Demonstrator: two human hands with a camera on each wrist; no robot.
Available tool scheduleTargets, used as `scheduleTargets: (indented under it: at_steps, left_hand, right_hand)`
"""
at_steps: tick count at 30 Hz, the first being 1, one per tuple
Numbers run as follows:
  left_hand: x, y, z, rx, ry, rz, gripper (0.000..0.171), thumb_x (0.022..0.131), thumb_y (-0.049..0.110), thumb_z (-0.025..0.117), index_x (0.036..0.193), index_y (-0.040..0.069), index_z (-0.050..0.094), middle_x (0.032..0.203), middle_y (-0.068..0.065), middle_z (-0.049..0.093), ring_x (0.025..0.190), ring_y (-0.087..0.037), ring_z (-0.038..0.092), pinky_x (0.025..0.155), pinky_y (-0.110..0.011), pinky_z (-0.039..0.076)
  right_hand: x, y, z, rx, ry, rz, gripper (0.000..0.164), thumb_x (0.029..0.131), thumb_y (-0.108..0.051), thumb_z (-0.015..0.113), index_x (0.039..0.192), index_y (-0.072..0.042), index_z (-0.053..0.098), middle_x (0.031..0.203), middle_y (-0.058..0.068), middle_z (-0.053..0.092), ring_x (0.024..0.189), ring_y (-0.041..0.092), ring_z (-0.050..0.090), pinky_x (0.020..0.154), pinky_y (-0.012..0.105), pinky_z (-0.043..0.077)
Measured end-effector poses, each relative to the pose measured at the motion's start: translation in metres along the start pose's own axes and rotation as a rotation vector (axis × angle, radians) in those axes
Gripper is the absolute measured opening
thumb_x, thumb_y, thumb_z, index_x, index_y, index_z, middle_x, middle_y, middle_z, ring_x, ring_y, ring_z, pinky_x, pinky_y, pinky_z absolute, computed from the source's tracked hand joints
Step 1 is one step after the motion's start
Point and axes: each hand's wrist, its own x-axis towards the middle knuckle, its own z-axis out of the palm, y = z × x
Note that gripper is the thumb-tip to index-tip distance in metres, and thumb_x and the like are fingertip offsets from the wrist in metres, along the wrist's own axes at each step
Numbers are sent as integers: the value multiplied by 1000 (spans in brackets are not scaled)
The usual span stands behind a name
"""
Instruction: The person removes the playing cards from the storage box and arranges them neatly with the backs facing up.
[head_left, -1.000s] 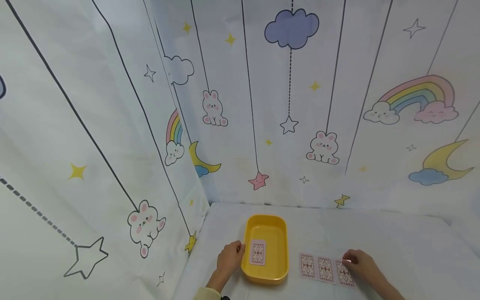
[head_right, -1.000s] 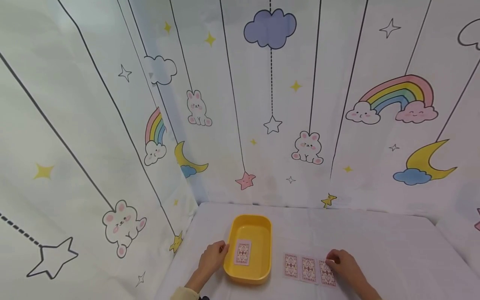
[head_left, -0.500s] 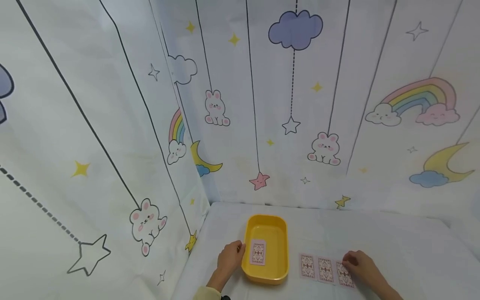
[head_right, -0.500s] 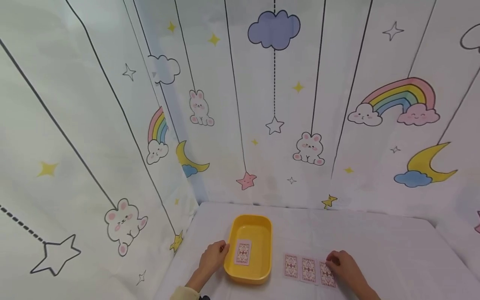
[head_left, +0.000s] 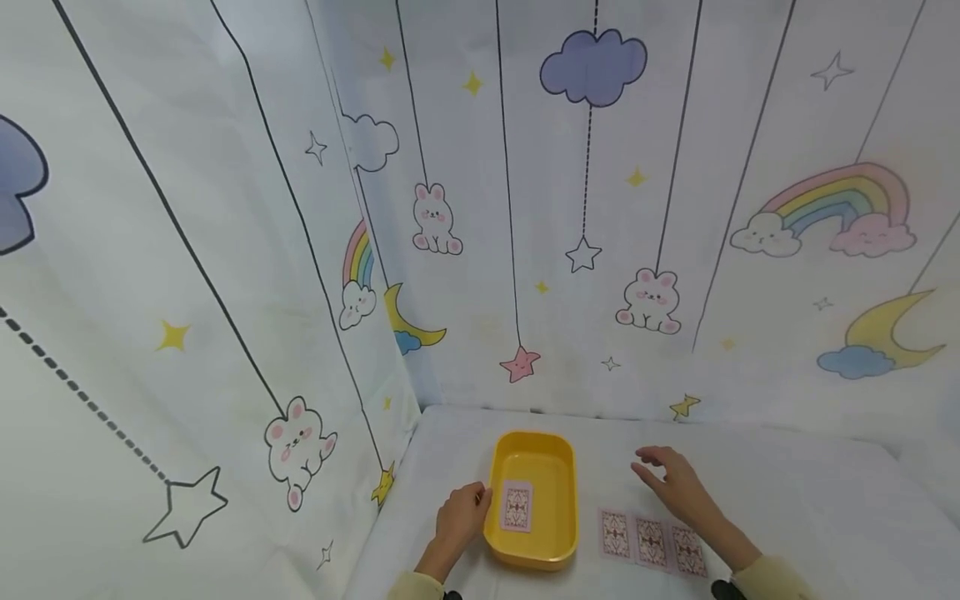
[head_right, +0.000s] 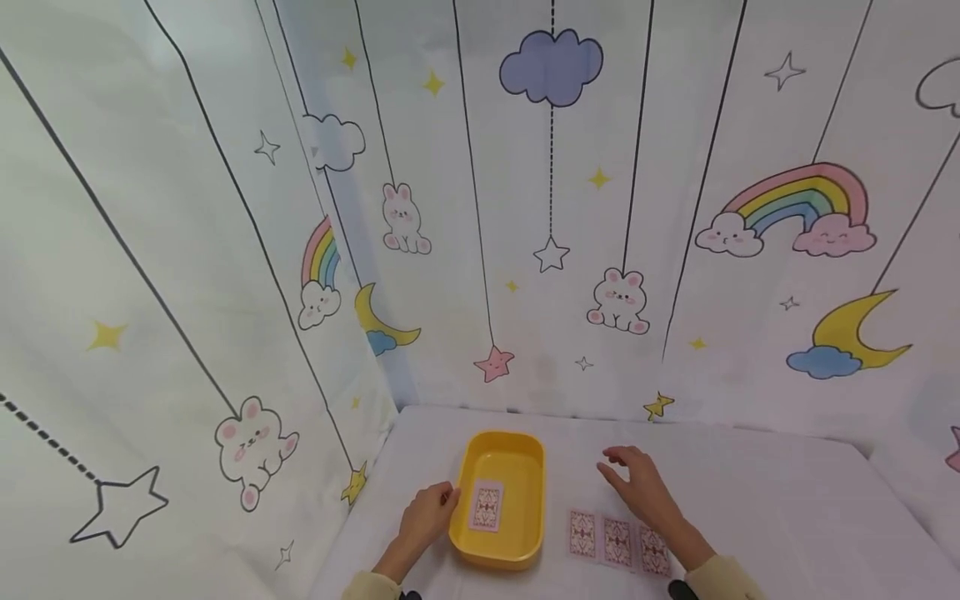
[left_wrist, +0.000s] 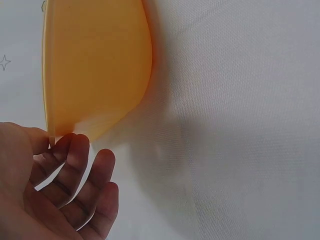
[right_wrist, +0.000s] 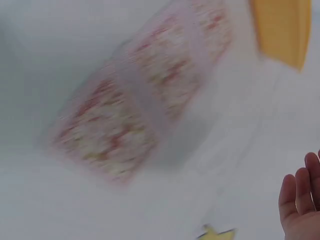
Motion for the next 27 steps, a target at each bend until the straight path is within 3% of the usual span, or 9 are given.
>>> scheduleTargets:
  at_steps: [6, 12, 17, 22, 27]
  left_hand:
    - [-1, -1, -1, -19, -3, 6, 26, 101, 29, 59, 79, 15, 60, 64, 5, 51, 56, -11, 47, 50, -25, 35]
    - [0, -2, 0, -13, 1, 25, 27, 101, 29, 59, 78, 16, 59, 63, 5, 51, 55, -11, 46, 50, -25, 34]
    - [1, -6, 1, -19, -18, 15, 28, 101, 31, 58, 78, 16, 58, 63, 5, 51, 55, -10, 46, 50, -25, 34]
    - [3, -9, 1, -23, -9, 19, 28, 101, 31, 59, 77, 17, 57, 62, 6, 50, 54, -10, 45, 49, -25, 33]
    - [4, -7, 1, -37, 1, 27, 28, 100, 30, 60, 76, 17, 57, 62, 7, 48, 53, -9, 43, 48, -25, 32]
  right_hand:
    - [29, -53, 14, 41, -67, 18, 44, 97, -40, 65, 126, -7, 63, 123, 11, 64, 111, 28, 60, 91, 49, 54]
    - [51, -92, 38, 80, -146, 12, 38, 96, -37, 67, 123, -10, 65, 121, 8, 65, 113, 27, 60, 95, 49, 53]
    - [62, -115, 68, 61, -315, -44, 38, 94, -34, 71, 119, -5, 67, 111, 6, 66, 103, 22, 60, 95, 47, 53]
    - [67, -136, 93, 32, -522, -108, 39, 93, -29, 72, 116, 3, 66, 106, 11, 68, 97, 25, 62, 92, 49, 53]
    - [66, -149, 112, -37, -601, -121, 36, 91, -24, 75, 111, 4, 66, 102, 14, 70, 88, 23, 61, 87, 48, 54]
